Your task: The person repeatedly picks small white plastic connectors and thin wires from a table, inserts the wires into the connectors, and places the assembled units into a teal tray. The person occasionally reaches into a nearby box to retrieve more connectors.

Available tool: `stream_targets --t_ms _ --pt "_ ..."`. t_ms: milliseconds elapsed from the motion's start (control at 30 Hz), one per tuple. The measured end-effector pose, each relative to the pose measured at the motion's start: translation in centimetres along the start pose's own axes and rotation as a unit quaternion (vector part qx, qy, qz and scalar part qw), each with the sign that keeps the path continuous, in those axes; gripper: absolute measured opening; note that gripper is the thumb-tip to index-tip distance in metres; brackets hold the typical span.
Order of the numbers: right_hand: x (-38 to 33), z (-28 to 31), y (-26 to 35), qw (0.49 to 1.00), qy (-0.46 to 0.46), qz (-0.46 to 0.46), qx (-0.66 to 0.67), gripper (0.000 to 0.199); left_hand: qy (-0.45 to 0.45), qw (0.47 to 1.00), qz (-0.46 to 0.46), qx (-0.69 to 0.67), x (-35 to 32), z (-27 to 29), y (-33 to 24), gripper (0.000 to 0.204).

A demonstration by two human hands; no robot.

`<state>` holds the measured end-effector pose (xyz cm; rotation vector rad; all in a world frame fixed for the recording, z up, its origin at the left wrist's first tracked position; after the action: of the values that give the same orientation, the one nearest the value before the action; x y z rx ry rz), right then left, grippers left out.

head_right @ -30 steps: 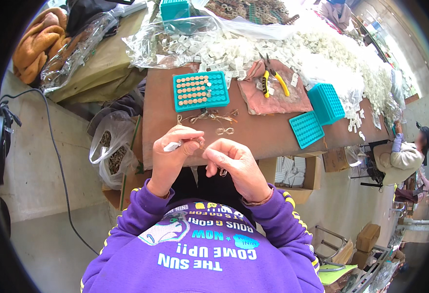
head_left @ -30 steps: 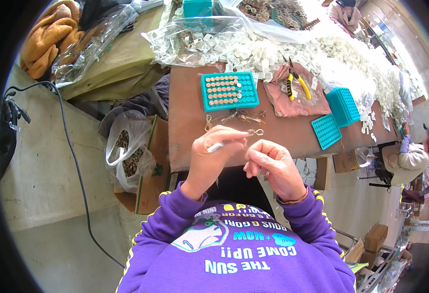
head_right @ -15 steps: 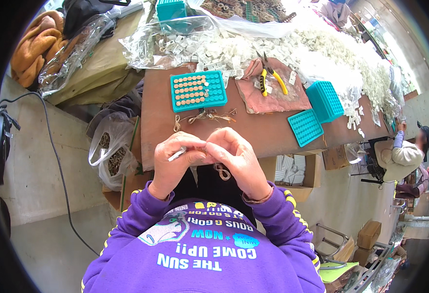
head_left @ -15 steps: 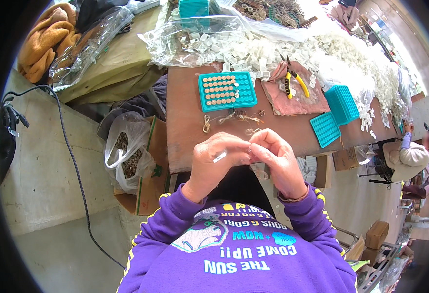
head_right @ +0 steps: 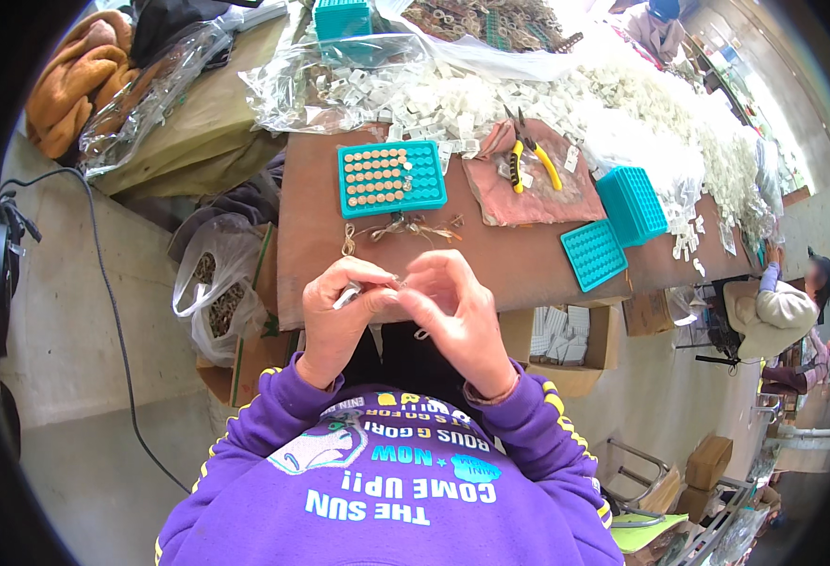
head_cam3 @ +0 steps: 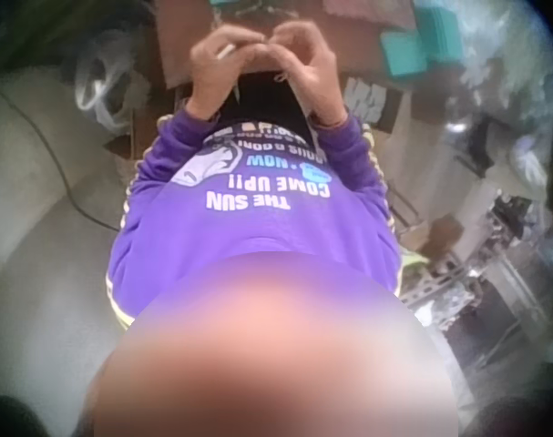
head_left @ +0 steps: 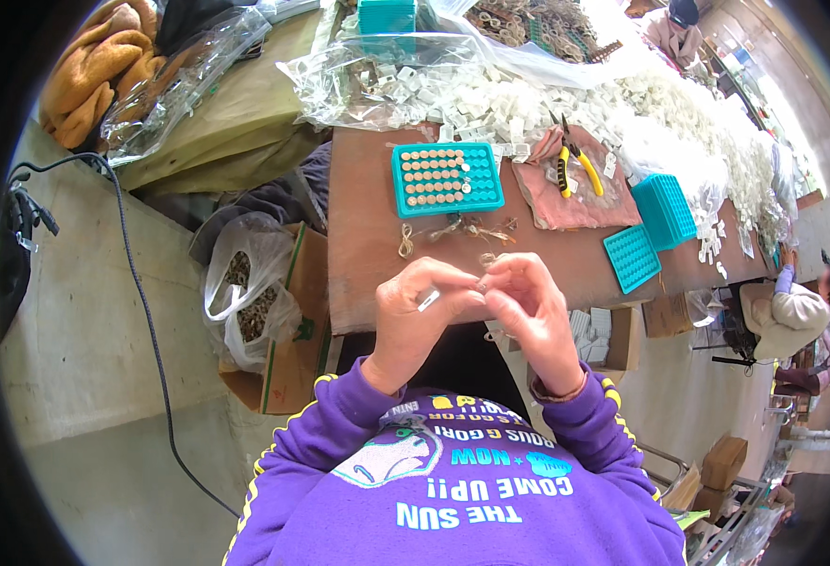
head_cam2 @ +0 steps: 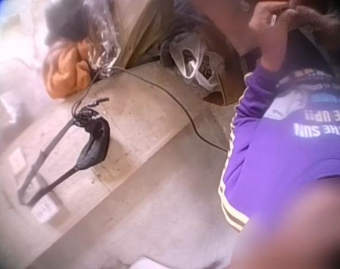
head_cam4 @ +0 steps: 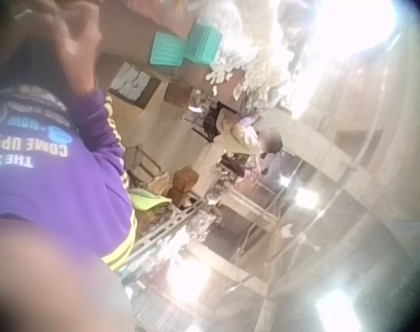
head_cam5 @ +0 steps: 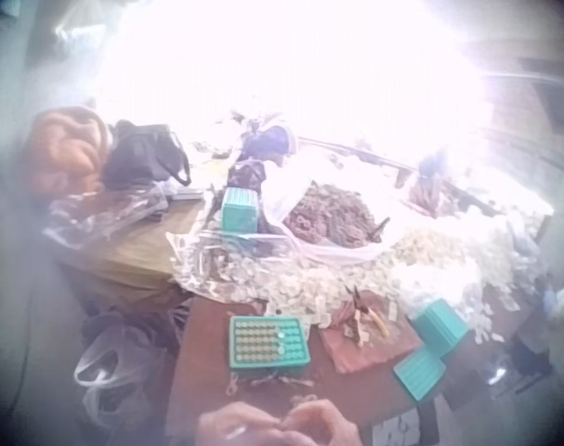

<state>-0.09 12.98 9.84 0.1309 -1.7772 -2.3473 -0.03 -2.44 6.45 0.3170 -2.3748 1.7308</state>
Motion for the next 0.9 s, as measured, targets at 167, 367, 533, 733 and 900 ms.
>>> stream_targets --t_ms 167,367,533,733,900 --pt "-0.9 -0.3 2.1 0.934 -0.065 0.207 -0.285 0.016 -0.013 0.998 0.062 -0.016 -0.5 -0.2 0.8 0.014" --pt "0.5 -0.2 -1.6 0.999 -0.049 -0.007 0.01 0.015 -0.031 0.854 0.256 -0.452 -0.4 -0.3 3.3 0.038" --pt "1.3 -0.7 -2.7 0.985 0.03 -0.101 0.137 0.015 0.021 0.887 0.292 -0.356 -1.0 0.5 3.6 0.043" --pt "1.3 -1.7 -3.0 0.962 0.097 -0.154 0.202 0.018 0.045 0.974 0.185 -0.126 -0.7 1.9 2.6 0.029" --pt "1.3 -1.8 -3.1 0.964 0.102 -0.159 0.186 0.016 0.019 0.985 0.138 -0.105 -1.0 2.2 2.3 0.029"
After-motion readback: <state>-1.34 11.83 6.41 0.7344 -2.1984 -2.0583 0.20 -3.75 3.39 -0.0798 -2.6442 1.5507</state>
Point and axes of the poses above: each hand's wrist, its own x-axis towards the middle knuckle, its own z-axis out of the back of the hand, y = z × x, the point moved 5 cm from there along x, towards the middle knuckle, and after that the axes turned 9 degrees about -x, right-handed, at the moved point
